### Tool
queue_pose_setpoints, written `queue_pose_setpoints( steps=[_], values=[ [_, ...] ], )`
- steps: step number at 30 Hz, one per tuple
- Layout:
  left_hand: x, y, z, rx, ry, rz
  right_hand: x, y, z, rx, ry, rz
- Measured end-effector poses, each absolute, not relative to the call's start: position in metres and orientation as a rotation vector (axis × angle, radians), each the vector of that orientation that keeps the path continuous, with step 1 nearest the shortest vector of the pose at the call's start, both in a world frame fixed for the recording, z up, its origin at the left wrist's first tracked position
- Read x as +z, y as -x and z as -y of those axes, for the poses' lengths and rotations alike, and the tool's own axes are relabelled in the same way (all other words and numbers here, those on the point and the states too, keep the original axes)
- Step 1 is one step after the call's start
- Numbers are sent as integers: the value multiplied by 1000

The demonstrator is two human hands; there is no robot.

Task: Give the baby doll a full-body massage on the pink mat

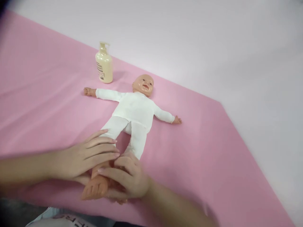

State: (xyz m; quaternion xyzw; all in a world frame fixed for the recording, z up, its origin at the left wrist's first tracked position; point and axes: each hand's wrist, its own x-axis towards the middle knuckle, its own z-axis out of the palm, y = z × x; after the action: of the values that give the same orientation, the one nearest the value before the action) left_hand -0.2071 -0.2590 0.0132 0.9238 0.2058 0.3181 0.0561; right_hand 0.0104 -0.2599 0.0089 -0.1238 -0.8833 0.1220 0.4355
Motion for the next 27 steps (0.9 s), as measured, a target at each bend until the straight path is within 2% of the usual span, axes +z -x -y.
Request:
queue_pose_setpoints(
  steps=[6, 15, 22, 27],
  values=[
    [13, 206, 265, 1013, -2805, -570, 0, -10, 258, 467, 225, 2162],
    [20, 205, 272, 1202, -2726, -365, -3, -11, 256, 422, 117, 2376],
    [24, 200, 281, 1126, -2666, -388, -11, -16, 256, 387, 131, 2443],
    [33, 198, 273, 1350, -2774, -174, -13, -17, 258, 334, 150, 2388]
  ],
)
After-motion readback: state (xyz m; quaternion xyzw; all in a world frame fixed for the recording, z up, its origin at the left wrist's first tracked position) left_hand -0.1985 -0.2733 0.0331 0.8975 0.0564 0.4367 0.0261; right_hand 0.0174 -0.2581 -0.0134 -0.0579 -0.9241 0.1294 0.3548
